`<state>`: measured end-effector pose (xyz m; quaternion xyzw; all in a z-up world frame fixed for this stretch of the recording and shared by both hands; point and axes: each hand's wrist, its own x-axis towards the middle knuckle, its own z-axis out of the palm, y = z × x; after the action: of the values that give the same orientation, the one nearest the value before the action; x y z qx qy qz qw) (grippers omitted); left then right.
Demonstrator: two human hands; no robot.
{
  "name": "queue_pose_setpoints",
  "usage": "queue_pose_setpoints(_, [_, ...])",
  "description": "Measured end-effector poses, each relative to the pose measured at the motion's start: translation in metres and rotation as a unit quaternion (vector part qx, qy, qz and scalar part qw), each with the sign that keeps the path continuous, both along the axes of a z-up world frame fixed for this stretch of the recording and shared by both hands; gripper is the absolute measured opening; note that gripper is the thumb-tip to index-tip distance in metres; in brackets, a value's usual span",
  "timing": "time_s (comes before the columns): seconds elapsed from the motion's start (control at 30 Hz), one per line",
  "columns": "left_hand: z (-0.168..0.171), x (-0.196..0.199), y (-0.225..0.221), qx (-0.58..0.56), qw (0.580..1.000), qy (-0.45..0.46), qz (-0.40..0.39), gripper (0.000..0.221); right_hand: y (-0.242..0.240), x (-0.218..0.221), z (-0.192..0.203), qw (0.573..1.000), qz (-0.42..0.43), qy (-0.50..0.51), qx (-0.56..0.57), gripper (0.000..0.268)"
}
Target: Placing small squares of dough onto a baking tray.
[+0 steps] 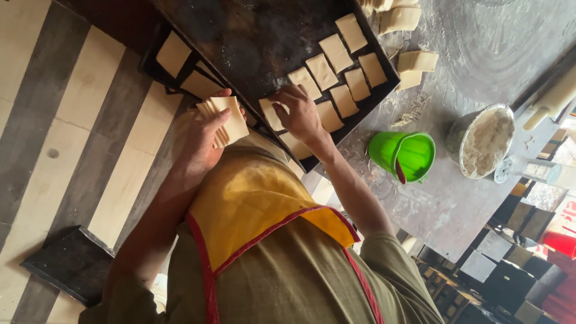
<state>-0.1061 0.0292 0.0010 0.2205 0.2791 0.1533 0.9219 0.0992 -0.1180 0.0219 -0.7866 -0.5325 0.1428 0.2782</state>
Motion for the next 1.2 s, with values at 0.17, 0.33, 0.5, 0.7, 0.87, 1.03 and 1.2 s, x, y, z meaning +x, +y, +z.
queue_pose_setpoints(0.17, [-0.004, 0.001, -0.001, 0.005, 1.0, -0.001, 0.0, 0.042, 0.002, -0.007, 0.001, 0.999, 0.025, 0.007, -0.019, 0.017])
queue_pose_setpoints(0.33, [0.001, 0.004, 0.0, -0.005, 1.0, 0.009, 0.001, 0.041, 0.001, -0.012, 0.007, 1.0, 0.013, 0.021, -0.007, 0.018])
queue_pose_setpoints(0.5, [-0.012, 0.005, -0.002, -0.014, 1.0, 0.008, 0.0, 0.041, -0.003, -0.017, 0.01, 0.998, -0.056, 0.004, -0.007, 0.016])
queue_pose_setpoints(0.7, [-0.012, 0.006, -0.005, -0.019, 1.0, 0.01, 0.002, 0.04, -0.006, -0.02, -0.003, 0.999, -0.044, -0.027, -0.001, 0.015])
queue_pose_setpoints(0.87, [-0.012, 0.004, -0.005, -0.022, 1.0, 0.011, 0.0, 0.04, 0.0, -0.022, 0.005, 0.997, -0.061, -0.04, -0.013, 0.021])
queue_pose_setpoints(1.03, [-0.01, 0.005, -0.005, -0.001, 1.0, 0.021, 0.003, 0.04, -0.001, -0.013, 0.001, 0.999, -0.016, -0.011, -0.031, 0.024])
queue_pose_setpoints(1.2, [-0.009, 0.006, -0.005, -0.008, 1.0, 0.026, 0.003, 0.041, 0.0, -0.01, 0.006, 1.0, 0.018, 0.015, -0.015, 0.022])
